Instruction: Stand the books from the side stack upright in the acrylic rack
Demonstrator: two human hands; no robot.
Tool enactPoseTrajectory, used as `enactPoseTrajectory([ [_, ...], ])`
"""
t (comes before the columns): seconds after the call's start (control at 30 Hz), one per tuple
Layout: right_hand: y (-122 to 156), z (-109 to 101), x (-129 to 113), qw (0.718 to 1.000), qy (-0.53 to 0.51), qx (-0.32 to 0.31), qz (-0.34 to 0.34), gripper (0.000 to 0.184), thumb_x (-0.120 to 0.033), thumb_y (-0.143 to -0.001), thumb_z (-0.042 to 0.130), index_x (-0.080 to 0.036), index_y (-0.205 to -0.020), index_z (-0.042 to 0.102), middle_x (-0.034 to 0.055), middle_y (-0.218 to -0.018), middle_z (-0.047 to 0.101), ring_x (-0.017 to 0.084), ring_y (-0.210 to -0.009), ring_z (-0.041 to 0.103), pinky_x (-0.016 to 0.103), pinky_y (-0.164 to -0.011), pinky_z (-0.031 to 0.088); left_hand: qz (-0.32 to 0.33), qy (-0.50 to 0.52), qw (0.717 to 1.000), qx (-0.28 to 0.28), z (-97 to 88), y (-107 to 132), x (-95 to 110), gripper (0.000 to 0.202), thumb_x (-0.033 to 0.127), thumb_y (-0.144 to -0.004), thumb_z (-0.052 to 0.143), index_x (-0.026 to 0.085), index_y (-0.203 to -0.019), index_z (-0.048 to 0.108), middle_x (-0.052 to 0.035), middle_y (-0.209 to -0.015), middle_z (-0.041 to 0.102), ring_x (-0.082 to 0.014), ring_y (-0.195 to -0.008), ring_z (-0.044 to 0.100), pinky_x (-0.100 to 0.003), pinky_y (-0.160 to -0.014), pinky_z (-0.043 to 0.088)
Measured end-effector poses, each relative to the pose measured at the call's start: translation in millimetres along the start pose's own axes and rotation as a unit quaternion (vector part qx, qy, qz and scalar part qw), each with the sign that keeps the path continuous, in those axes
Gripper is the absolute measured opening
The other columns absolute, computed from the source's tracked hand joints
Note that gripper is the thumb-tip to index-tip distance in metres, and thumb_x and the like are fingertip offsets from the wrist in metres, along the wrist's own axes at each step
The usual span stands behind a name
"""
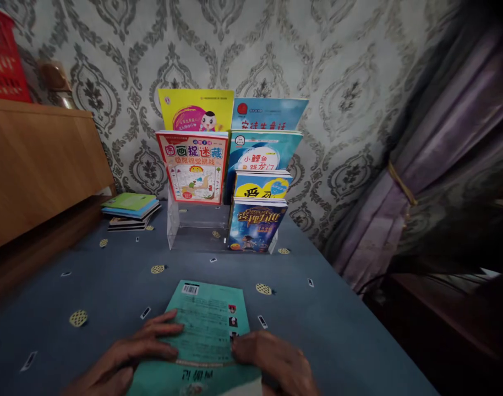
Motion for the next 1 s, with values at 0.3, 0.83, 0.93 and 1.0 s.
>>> enactPoseTrajectory([
  [0.3,-39.1,-22.8,0.1,0.992,0.008,0.096,0.078,0.046,-0.061,-0.096,0.048,-0.026,-0.083,0.074,0.0019,-0.073,0.076,0.018,-0.065,0.073,0.024,-0.059,0.058,0.009,0.108,0.990,0.089,6.5,-46.1,-26.8,0.055,0.067,-0.086,0.055,0.031,-0.126,0.066,-0.0098,-0.135,0.062,-0.0346,-0.134,0.050,-0.056,-0.109,0.041],
  [0.83,-32.7,-3.0,60.9,0.979,0.097,0.147,0.106,0.039,-0.051,-0.100,0.042,-0.024,-0.109,0.069,0.0079,-0.088,0.076,0.023,-0.081,0.074,0.030,-0.075,0.060,-0.039,0.164,0.960,0.225,-8.3,-110.0,3.9,0.066,0.078,-0.089,0.033,0.019,-0.087,0.063,-0.0034,-0.078,0.060,-0.0204,-0.076,0.058,-0.031,-0.070,0.050],
  [0.93,-33.0,-0.2,58.2,0.975,0.110,0.143,0.130,0.041,-0.052,-0.101,0.038,-0.026,-0.105,0.068,0.0039,-0.070,0.071,0.020,-0.061,0.068,0.028,-0.064,0.059,-0.077,0.183,0.954,0.227,-0.5,-105.0,-20.9,0.063,0.077,-0.090,0.037,0.019,-0.089,0.062,-0.0018,-0.072,0.057,-0.0210,-0.075,0.058,-0.032,-0.068,0.052],
  [1.0,-34.0,1.1,54.6,0.976,0.106,0.133,0.138,0.040,-0.052,-0.101,0.038,-0.026,-0.101,0.067,0.0037,-0.070,0.070,0.020,-0.059,0.065,0.027,-0.062,0.058,-0.081,0.198,0.951,0.225,1.8,-101.5,-31.8,0.058,0.074,-0.091,0.040,0.019,-0.088,0.062,-0.0020,-0.072,0.057,-0.0214,-0.075,0.058,-0.032,-0.068,0.052],
])
Point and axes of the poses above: each hand's wrist, its own y-axis away from the middle knuckle, its own z-axis out of the palm, x = y × z, the point moved 3 cm from there along -y, towards the middle knuckle
